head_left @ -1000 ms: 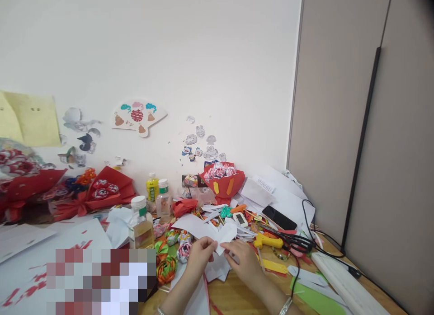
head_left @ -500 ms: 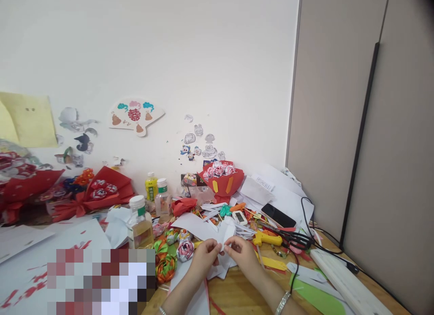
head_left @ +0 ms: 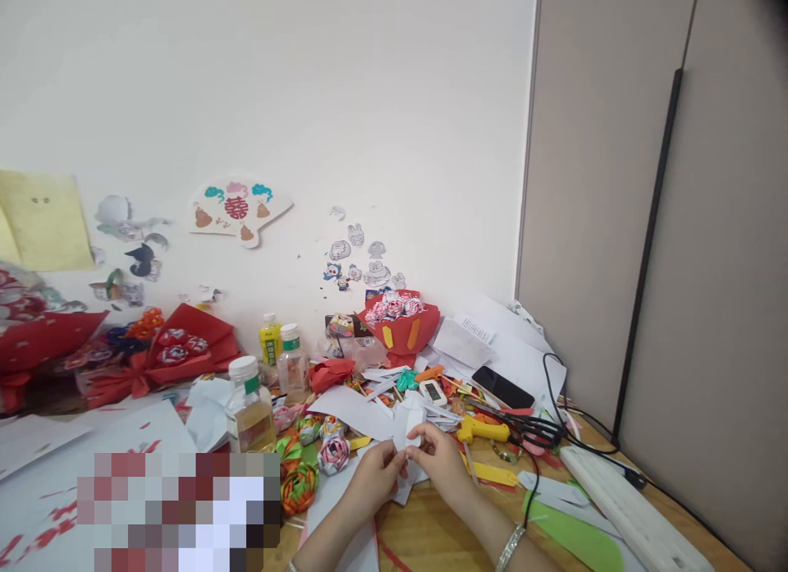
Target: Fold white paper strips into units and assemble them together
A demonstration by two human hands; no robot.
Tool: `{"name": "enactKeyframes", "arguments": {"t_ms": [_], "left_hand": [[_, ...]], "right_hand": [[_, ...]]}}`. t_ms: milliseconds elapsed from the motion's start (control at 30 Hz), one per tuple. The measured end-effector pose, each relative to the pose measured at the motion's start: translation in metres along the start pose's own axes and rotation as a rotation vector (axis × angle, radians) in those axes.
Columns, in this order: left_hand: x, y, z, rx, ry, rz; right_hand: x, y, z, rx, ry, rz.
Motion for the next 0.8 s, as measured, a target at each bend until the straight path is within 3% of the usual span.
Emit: {"name": "enactKeyframes", "arguments": {"t_ms": [300, 800], "left_hand": [[0.002, -0.002, -0.006, -0.050, 0.087, -0.034], [-0.003, 0.007, -0.002, 0.031, 0.072, 0.027]], "right_hand": [[-0.004, -0.015, -0.002, 0.055, -0.063, -0.069], [0.000, -0.002, -0.002, 0.082, 0.056, 0.014]]}}
Point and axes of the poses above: each hand's wrist, its own x-axis towards the middle knuckle, its own z-axis out of the palm, y = z × x, the point moved 5 cm from there along x, towards the middle knuckle, and after that the axes turned 4 degrees about y, right-handed, at the moved point
